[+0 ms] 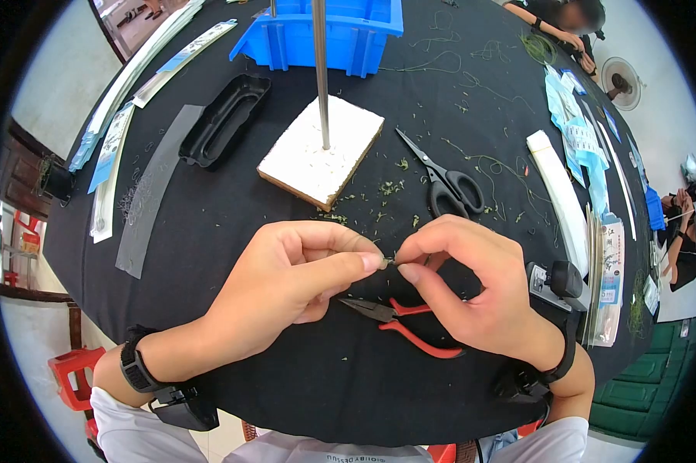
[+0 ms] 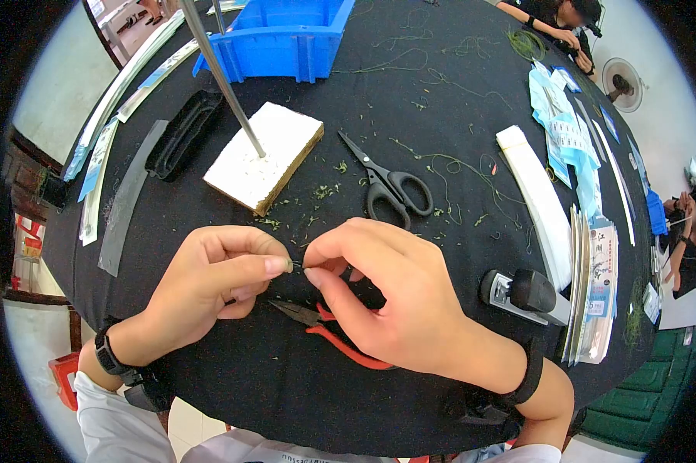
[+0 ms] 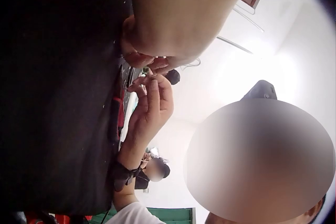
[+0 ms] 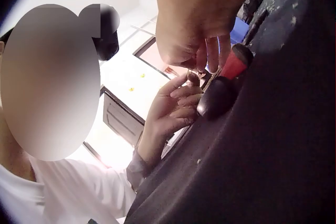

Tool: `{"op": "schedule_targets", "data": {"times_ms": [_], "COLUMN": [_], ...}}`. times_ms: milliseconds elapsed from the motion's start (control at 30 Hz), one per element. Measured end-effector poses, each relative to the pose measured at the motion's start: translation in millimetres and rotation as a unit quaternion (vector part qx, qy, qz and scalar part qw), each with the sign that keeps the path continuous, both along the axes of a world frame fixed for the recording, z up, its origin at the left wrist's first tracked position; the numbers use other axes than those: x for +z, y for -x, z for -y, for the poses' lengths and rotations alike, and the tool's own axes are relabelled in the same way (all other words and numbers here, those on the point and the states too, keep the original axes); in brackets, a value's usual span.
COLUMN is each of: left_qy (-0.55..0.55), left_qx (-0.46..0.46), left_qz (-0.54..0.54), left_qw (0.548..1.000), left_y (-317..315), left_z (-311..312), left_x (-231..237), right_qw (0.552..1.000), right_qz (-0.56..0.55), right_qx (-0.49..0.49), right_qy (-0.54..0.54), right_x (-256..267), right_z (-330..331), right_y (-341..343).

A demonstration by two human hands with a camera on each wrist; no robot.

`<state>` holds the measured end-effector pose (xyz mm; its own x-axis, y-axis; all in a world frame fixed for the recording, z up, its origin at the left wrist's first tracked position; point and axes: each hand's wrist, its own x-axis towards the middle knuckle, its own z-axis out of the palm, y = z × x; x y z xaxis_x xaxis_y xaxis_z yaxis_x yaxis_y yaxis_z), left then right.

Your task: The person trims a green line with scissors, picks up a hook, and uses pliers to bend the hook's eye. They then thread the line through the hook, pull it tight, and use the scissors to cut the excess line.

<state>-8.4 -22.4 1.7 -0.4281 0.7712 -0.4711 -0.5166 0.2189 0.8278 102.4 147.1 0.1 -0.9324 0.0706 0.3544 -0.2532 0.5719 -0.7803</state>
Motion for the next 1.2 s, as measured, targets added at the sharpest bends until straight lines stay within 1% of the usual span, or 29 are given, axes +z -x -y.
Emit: {"op": "schedule_targets", "data": {"times_ms": [133,267,367,433,567,667,767,967,1067,1200], "left_qy": [-0.002,-0.006,-0.015,-0.016,-0.054,-0.071,-0.059,-0.045,-0.034,-0.017], "left_qx": [0.0,0.013,0.018,0.009,0.009,0.011,0.002,-0.004,-0.007,-0.018], "left_qz": [-0.02,-0.064,-0.095,-0.126,-0.184,-0.2,-0.216,-0.256,-0.286,-0.331], "left_qw": [1.0,0.998,0.995,0.992,0.981,0.977,0.975,0.966,0.958,0.943], "left_y": [-1,-3,-4,-5,-8,-9,-8,-9,-11,-11], "left_z": [-1,-1,-2,-2,-2,-1,0,0,0,0], "left_x": [0,2,6,7,4,0,0,-2,-2,-2], "right_qw": [0.999,0.998,0.977,0.959,0.932,0.935,0.957,0.968,0.964,0.947], "right_qz": [0.016,0.034,0.124,0.156,0.175,0.169,0.142,0.114,0.123,0.155], "right_qx": [-0.007,-0.02,-0.041,-0.039,-0.027,-0.028,-0.031,-0.015,-0.036,-0.047], "right_qy": [0.028,0.053,0.169,0.233,0.316,0.312,0.25,0.225,0.235,0.276], "right_x": [-1,0,5,6,4,6,5,1,2,4], "right_z": [2,4,7,7,5,7,8,5,6,7], "right_y": [-1,-3,-6,-6,-6,-6,-6,-5,-5,-5]}}
